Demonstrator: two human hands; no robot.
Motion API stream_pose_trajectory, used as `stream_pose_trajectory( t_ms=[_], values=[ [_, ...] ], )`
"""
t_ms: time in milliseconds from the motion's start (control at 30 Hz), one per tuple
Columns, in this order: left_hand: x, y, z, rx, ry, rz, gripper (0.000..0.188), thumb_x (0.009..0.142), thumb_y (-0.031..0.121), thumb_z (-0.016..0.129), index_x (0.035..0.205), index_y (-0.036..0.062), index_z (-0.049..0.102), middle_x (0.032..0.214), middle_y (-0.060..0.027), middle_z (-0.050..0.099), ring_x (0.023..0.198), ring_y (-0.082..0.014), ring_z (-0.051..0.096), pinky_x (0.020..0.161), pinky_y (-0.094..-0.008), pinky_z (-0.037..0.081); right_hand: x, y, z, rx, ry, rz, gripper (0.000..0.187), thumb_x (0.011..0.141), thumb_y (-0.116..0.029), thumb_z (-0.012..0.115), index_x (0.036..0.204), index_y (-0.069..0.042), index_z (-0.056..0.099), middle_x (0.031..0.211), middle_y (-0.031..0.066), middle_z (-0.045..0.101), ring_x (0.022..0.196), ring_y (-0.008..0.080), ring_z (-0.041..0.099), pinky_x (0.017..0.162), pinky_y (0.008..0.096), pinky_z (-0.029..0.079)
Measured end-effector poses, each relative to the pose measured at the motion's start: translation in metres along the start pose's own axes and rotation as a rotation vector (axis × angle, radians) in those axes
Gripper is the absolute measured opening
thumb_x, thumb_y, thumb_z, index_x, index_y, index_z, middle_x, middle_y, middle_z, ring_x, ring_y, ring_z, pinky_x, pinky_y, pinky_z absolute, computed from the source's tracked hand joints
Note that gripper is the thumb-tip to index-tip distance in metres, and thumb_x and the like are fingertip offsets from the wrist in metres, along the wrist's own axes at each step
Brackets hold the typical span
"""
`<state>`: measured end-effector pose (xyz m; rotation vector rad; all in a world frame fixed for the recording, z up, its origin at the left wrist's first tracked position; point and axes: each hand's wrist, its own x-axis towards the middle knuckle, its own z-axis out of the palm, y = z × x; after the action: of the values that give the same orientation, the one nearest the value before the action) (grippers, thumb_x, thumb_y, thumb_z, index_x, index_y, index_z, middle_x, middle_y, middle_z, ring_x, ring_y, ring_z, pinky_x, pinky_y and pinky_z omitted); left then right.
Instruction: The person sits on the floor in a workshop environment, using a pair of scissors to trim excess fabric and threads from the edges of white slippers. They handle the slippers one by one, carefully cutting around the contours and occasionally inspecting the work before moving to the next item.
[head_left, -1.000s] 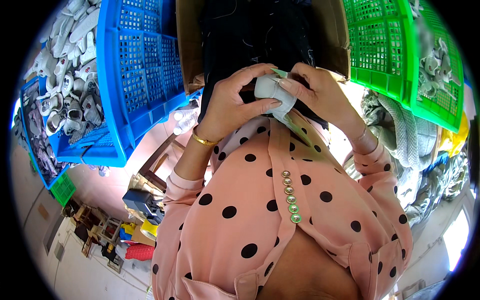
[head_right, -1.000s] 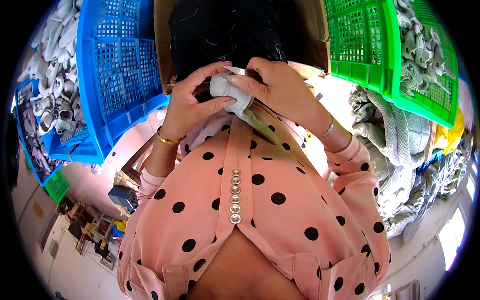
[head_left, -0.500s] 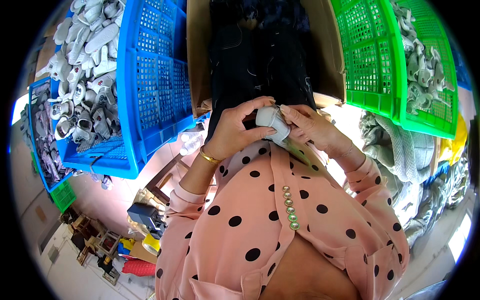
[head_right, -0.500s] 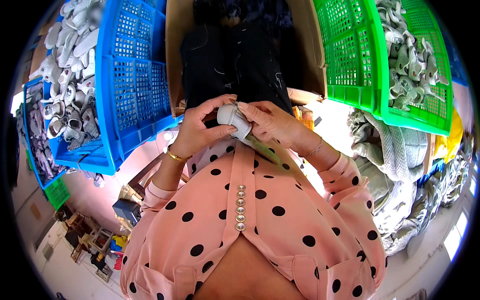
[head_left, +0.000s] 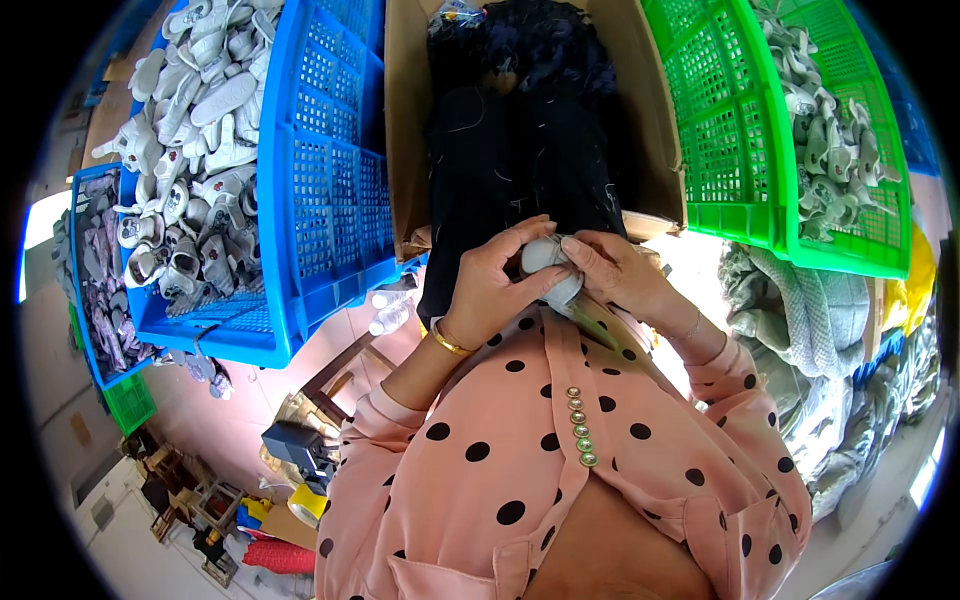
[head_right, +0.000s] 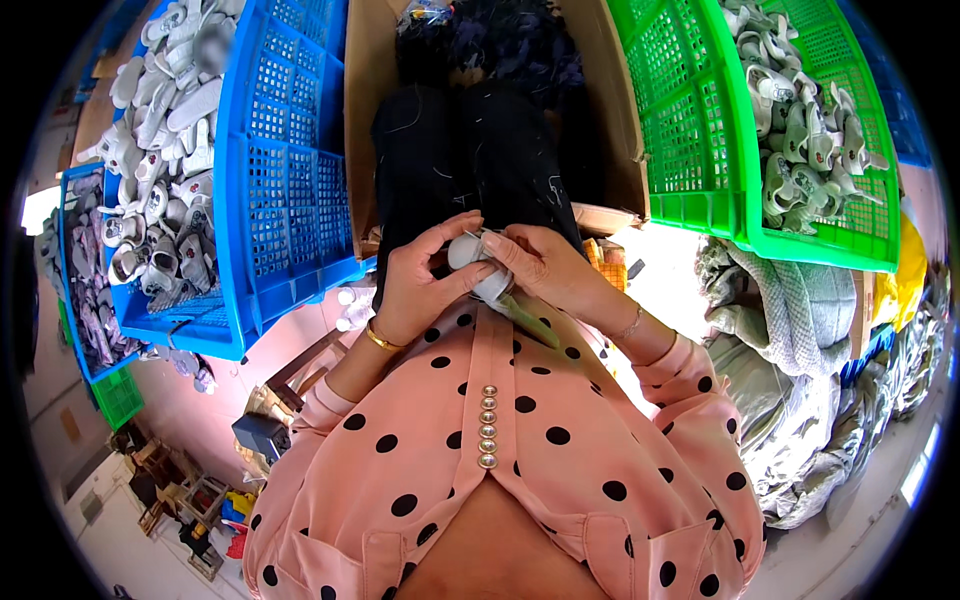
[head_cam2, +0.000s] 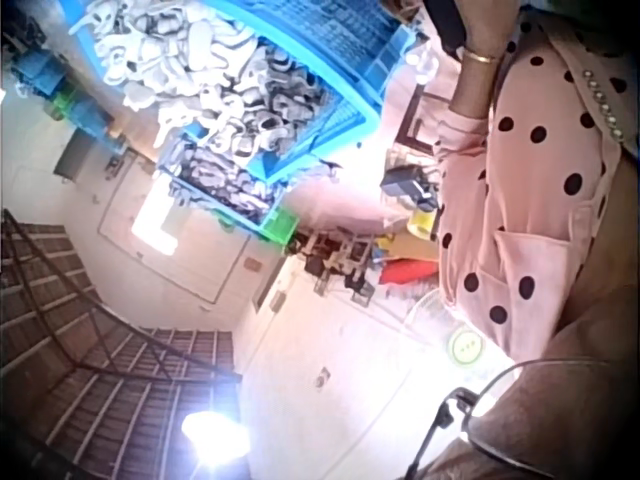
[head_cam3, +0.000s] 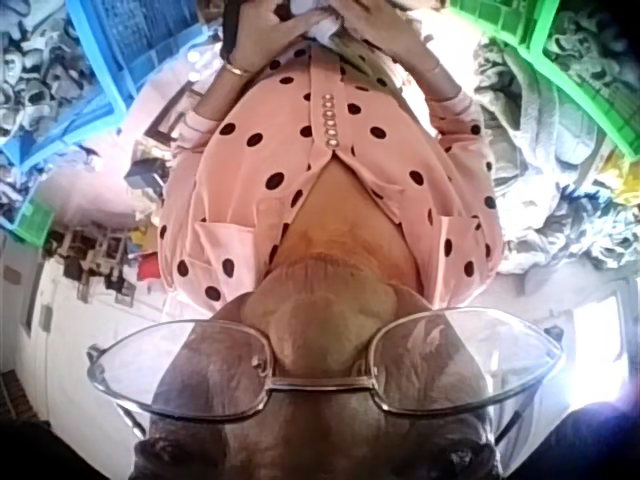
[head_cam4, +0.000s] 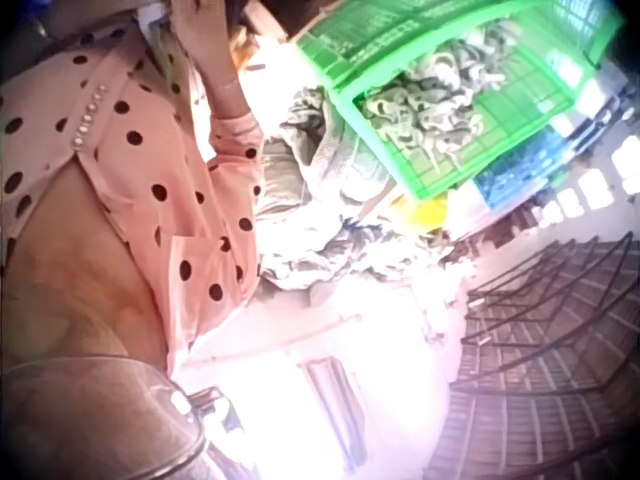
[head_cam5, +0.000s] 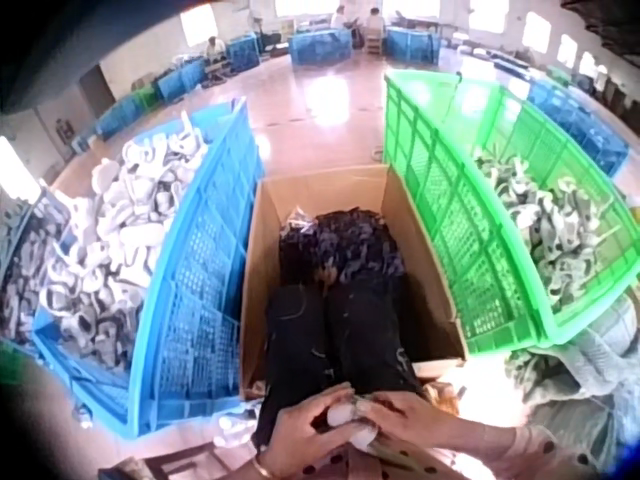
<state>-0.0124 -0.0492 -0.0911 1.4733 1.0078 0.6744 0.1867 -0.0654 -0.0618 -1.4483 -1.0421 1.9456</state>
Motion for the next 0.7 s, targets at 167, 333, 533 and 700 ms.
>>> stream_pose_trajectory(
  t_ms=[167,333,533,700],
  values=[
    [-0.006,-0.007,-0.007,-0.207,-0.07,-0.07,0.05,0.081,0.002,0.074,0.127,-0.0019,0.055,0.132,-0.0109,0.057,0.112,-0.0165,0.059,0.094,-0.029,0.049,0.003,0.017,-0.002,0.354,-0.143,0.157,0.036,0.097,-0.041,0.056,0.097,-0.005,0.055,0.07,-0.0058,0.042,0.054,0.0019,0.035,0.046,0.0181,0.025],
    [-0.005,-0.015,-0.015,-0.287,-0.124,-0.061,0.049,0.082,-0.001,0.072,0.127,-0.0027,0.054,0.131,-0.0117,0.057,0.115,-0.0174,0.057,0.098,-0.0313,0.047,0.01,0.02,-0.004,0.397,-0.27,0.145,0.037,0.097,-0.045,0.054,0.08,-0.012,0.052,0.059,-0.0107,0.029,0.046,-0.0002,0.024,0.041,0.0188,0.016],
    [-0.006,-0.012,-0.005,-0.218,-0.038,0.053,0.048,0.081,0.011,0.077,0.124,0.0025,0.059,0.118,-0.0107,0.065,0.099,-0.015,0.065,0.086,-0.027,0.053,0.003,0.016,-0.015,-0.053,-0.166,-0.104,0.042,0.096,-0.044,0.056,0.088,-0.002,0.056,0.059,-0.0024,0.041,0.052,0.0071,0.038,0.047,0.0236,0.032],
    [-0.007,0.001,-0.003,-0.067,0.085,0.076,0.037,0.081,0.012,0.077,0.115,0.0021,0.066,0.119,-0.0141,0.065,0.099,-0.0168,0.066,0.084,-0.0264,0.054,-0.011,0.008,-0.027,-0.714,0.142,-0.367,0.042,0.094,-0.041,0.059,0.096,0.0,0.056,0.064,0.0113,0.056,0.057,0.0211,0.055,0.055,0.031,0.042]
  ],
)
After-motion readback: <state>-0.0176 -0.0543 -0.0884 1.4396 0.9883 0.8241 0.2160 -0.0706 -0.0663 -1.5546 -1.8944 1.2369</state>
